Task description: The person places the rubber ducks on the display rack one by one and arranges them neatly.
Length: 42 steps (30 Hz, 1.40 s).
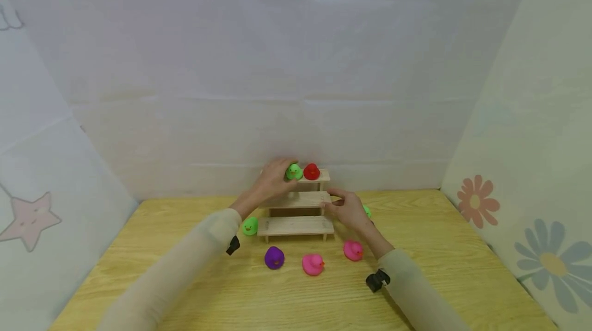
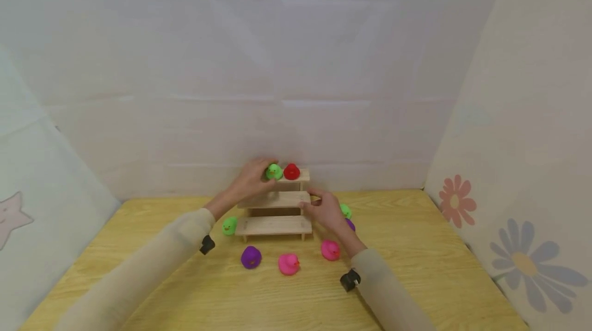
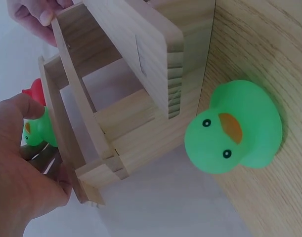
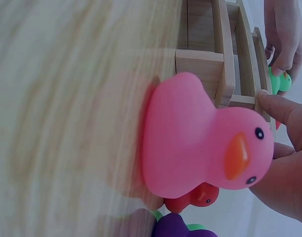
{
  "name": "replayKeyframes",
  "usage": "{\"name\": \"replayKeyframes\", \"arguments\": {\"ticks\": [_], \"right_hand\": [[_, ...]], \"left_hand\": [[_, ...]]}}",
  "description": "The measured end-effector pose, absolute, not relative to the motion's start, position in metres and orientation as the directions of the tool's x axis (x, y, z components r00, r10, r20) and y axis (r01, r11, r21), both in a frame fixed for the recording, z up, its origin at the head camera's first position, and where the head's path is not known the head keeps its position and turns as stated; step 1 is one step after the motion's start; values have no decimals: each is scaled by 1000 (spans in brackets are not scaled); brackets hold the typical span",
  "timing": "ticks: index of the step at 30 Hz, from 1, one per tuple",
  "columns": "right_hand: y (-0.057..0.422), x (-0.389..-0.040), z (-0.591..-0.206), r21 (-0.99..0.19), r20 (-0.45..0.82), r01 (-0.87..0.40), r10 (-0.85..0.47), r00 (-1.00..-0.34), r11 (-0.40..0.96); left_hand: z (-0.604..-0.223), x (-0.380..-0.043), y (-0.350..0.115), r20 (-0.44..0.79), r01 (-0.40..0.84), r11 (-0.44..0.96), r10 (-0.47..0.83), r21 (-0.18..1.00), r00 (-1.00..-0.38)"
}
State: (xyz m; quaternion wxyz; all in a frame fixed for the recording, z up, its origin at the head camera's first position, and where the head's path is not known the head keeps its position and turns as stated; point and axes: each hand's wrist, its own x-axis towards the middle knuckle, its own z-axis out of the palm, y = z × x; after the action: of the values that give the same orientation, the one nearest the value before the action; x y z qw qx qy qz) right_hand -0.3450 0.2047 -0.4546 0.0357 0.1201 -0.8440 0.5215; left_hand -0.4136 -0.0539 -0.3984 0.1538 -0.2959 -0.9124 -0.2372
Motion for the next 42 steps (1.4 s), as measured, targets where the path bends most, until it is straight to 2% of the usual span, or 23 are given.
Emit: {"name": "replayKeyframes", "arguments": {"ticks": [11,23,29,37,42], "right_hand": [[204,-348,-457,-871,193,-245,-164,-968,426],[205,-347,-452,-865,196,-245,-155,-968,438],[207,-346,-452,-859,209,-261,-164,-964,440],[209,-345,-450,-854,205,-256,-160,-966,453],[212,-343,-450,-855,198,-248,-156,-968,455]], "left_hand": [[-399,-410,-60,442,629,678,463,381,-768],[-393,-388,-79,525,664,671,455,329,-720],[-393,-365,-90,538,641,654,398,402,-743],[-400,-343,-118,528,634,650,393,420,-753],[-409,-333,-133,481,590,660,371,466,-794]]}}
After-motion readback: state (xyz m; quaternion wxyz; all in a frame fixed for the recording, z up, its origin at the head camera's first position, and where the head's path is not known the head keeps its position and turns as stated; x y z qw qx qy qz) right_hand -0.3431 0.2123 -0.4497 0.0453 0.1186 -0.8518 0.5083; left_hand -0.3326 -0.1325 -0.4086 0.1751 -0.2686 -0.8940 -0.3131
